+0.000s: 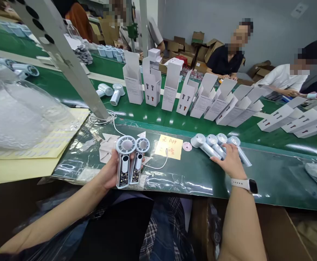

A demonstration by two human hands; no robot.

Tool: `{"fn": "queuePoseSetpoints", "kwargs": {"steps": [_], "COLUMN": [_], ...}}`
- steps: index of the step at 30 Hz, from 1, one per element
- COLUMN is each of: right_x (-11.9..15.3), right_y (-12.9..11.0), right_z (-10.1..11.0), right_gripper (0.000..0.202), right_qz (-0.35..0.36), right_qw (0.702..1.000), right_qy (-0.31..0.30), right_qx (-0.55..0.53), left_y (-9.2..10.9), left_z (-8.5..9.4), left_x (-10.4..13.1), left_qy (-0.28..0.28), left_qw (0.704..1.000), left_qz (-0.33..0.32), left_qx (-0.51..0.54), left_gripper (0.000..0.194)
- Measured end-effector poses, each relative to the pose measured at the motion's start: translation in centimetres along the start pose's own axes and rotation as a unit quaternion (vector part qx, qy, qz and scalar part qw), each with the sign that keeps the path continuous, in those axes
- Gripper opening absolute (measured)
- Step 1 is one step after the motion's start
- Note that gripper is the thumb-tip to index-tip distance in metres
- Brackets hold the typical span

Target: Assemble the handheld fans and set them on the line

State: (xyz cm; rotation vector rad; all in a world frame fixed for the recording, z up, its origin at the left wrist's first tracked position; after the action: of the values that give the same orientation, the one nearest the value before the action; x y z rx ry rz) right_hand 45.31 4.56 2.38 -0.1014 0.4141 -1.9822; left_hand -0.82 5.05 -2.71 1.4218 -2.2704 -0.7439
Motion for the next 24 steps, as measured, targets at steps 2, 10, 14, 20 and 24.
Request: {"fn": "queuePoseSetpoints", "kwargs": {"steps": [2, 10, 14, 20, 24], "right_x": [0.8, 2.0, 1.9, 2.5, 4.6], "right_y": [-0.5, -2.0, -2.1, -3.2, -5.2], "right_z": [-0.6, -1.5, -1.4, -0.7, -0.5], "right_gripper": [0.07, 0.064, 0.059, 0.059, 0.072], "right_qz": [0.014, 0.07, 0.058, 0.003, -0.018], "right_qw": [1.0, 0.995, 0.998, 0.988, 0.935], "right_qy": [0.008, -0.017, -0.025, 0.002, 0.017], "right_qx": [0.023, 0.067, 0.024, -0.156, -0.355], "left_y": [-0.1, 0.0, -0.2, -0.3, -0.4], "left_z": [0.1, 0.1, 0.1, 0.7, 0.8], "left_x": [0.1, 0.2, 0.1, 0.0, 0.1], "left_qy": [-0.006, 0.005, -0.004, -0.002, 0.012], "left_qw": [1.0, 1.0, 1.0, 0.999, 0.999], "left_qz": [0.006, -0.001, -0.003, -0.018, -0.006], "left_qx": [0.002, -0.027, -0.026, -0.036, -0.036], "left_gripper": [0.064, 0.066, 0.067, 0.066, 0.066]}}
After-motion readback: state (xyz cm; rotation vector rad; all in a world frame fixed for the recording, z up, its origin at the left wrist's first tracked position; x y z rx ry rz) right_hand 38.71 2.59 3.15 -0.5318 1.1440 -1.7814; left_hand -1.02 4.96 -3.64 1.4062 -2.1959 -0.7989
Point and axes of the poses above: each hand's wrist, its own x-axis away from the middle knuckle, its own z-axis out of the back of the hand, y = z × x, the point moved 7 cm from there along -x, towards the middle knuckle, and after that the axes turned 14 degrees about -z, right-handed, at the moved point
